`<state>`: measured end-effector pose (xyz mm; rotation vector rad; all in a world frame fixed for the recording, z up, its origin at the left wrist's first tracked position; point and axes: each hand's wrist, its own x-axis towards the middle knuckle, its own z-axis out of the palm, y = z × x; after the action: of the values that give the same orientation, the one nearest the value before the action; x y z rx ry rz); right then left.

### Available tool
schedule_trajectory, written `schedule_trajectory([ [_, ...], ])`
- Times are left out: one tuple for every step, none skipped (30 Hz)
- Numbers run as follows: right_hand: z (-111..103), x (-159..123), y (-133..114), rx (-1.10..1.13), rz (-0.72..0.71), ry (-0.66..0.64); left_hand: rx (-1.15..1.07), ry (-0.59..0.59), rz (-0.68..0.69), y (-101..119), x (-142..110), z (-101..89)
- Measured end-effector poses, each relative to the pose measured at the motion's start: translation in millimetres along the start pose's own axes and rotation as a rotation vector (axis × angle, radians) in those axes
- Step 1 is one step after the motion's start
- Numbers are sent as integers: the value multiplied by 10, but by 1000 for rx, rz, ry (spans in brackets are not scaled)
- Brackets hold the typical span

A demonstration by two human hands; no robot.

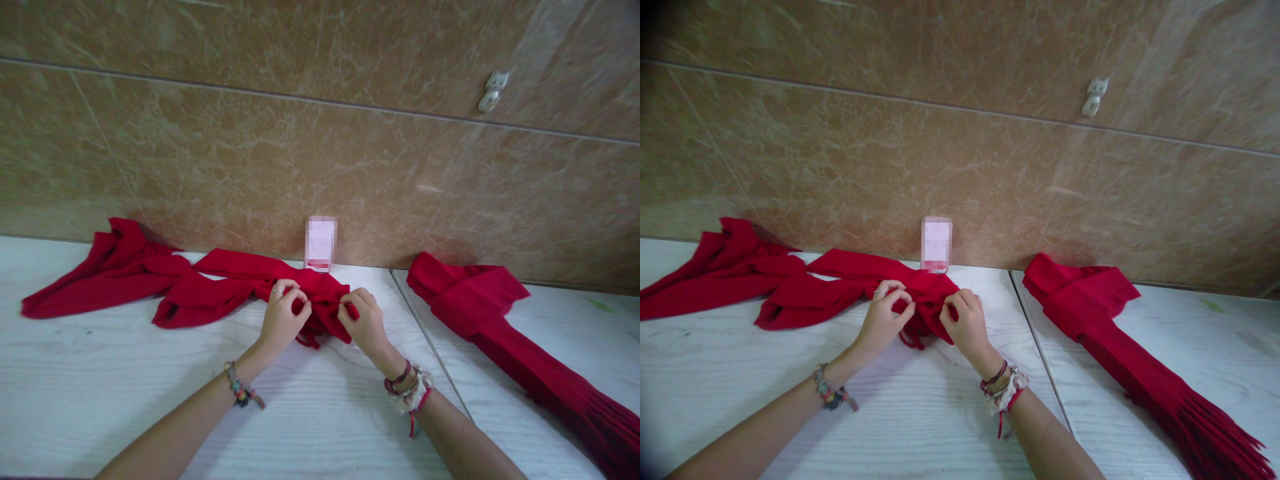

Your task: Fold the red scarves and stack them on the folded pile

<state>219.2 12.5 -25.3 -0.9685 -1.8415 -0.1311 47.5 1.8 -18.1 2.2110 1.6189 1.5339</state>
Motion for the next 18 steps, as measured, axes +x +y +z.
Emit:
schedule_trajectory([
  [-7, 8, 30, -14, 4, 9, 4, 7, -7, -19, 19, -16],
  [-13, 16, 58, -25, 8, 13, 7, 16, -11, -36, 36, -30],
  [-19, 22, 85, -34, 11, 15, 11, 26, -14, -52, 52, -42],
  [-24, 29, 109, -40, 13, 17, 16, 38, -15, -67, 66, -53],
  [-29, 35, 130, -45, 16, 20, 21, 49, -15, -83, 80, -62],
  [-36, 41, 149, -46, 20, 24, 27, 60, -14, -101, 94, -71],
  [-44, 49, 167, -46, 26, 30, 33, 71, -13, -123, 109, -83],
  [-54, 57, 186, -46, 35, 37, 38, 82, -13, -149, 127, -97],
  [-66, 67, 208, -49, 46, 45, 40, 93, -16, -180, 147, -114],
  [-81, 77, 235, -56, 60, 55, 40, 106, -24, -216, 170, -136],
  [-96, 88, 266, -67, 77, 68, 39, 120, -37, -258, 196, -161],
  [-112, 99, 303, -80, 95, 85, 41, 138, -54, -304, 223, -189],
  [-129, 110, 344, -93, 113, 104, 46, 161, -74, -354, 251, -219],
  [-144, 119, 388, -103, 129, 127, 54, 186, -96, -405, 279, -249],
  [-159, 127, 432, -109, 143, 151, 64, 213, -118, -457, 305, -279],
  [-174, 133, 476, -112, 154, 173, 75, 238, -138, -509, 329, -309],
  [-190, 138, 518, -114, 164, 190, 84, 259, -153, -560, 351, -340],
  [-207, 143, 560, -117, 175, 203, 95, 275, -162, -611, 371, -372],
])
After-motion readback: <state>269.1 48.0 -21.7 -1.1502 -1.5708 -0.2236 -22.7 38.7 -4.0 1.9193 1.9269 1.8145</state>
